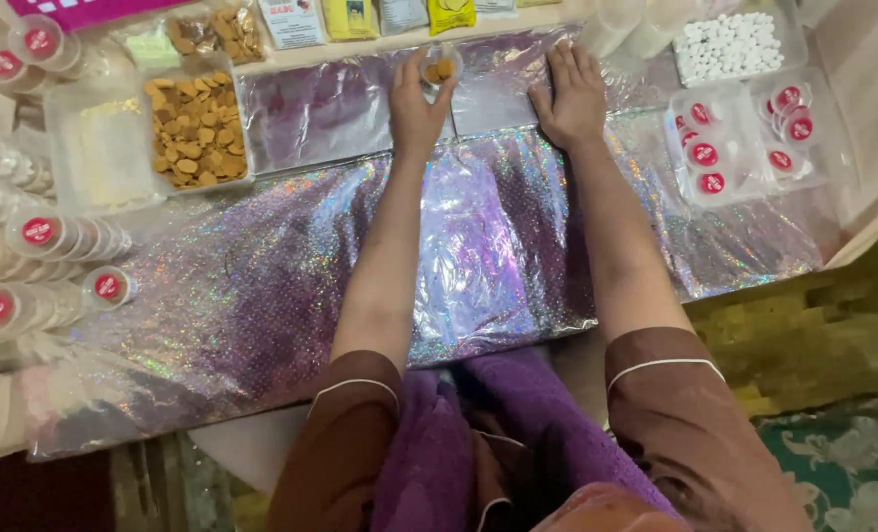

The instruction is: The person fills small clear plastic cups with brown snack pieces from a tray, then seals each cup with a red-labeled lid. The filled cups are placed in a stack on the left side of the table.

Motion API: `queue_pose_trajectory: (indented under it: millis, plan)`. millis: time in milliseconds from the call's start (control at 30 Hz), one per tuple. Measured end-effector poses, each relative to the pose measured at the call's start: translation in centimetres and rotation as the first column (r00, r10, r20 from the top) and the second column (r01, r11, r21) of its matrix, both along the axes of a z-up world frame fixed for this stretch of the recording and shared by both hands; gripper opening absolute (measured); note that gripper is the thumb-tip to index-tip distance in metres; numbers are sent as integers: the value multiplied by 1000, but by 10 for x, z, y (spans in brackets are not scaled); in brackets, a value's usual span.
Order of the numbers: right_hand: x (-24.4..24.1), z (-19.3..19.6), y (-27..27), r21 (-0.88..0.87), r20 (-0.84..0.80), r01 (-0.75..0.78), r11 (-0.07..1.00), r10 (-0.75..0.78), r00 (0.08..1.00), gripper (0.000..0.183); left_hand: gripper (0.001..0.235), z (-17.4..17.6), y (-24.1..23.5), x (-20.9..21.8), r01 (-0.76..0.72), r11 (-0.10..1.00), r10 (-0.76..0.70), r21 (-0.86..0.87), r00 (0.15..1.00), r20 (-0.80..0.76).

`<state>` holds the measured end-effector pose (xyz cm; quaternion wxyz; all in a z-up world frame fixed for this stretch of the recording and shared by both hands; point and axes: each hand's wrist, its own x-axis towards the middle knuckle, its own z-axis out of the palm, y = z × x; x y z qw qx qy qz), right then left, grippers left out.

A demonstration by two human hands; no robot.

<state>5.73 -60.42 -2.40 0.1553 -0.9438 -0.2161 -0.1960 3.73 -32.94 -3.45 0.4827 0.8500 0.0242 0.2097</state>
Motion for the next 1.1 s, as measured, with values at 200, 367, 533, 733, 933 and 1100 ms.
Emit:
queue_pose_trajectory:
  millis: [200, 367, 533, 733, 933, 1100]
  plan:
    - [-1, -2, 1, -21, -24, 39, 999, -39, 999, 66, 54, -23, -64, 29, 17, 983, -50, 185, 983, 178]
    - [-1, -1, 2, -57, -63, 65, 996, -68, 996, 69, 54, -14, -85, 22, -60, 926, 40, 372, 997, 59]
    - [-3, -3, 1, -33, -51, 54, 998, -56, 997, 67, 52, -1, -85, 15, -42, 893, 24, 447, 999, 45]
    - [0, 7, 1, 4, -45, 61, 998, -61, 997, 67, 70, -4, -83, 19, -53, 908, 53, 415, 999, 13]
    - [10, 43, -27, -29, -189, 8, 1000, -14, 982, 49, 71, 2, -83, 18, -30, 932, 57, 361, 996, -64]
    - [15, 74, -108, -78, 631, 160, 984, -76, 772, 8, 67, -5, -84, 19, -63, 927, 78, 369, 997, -26]
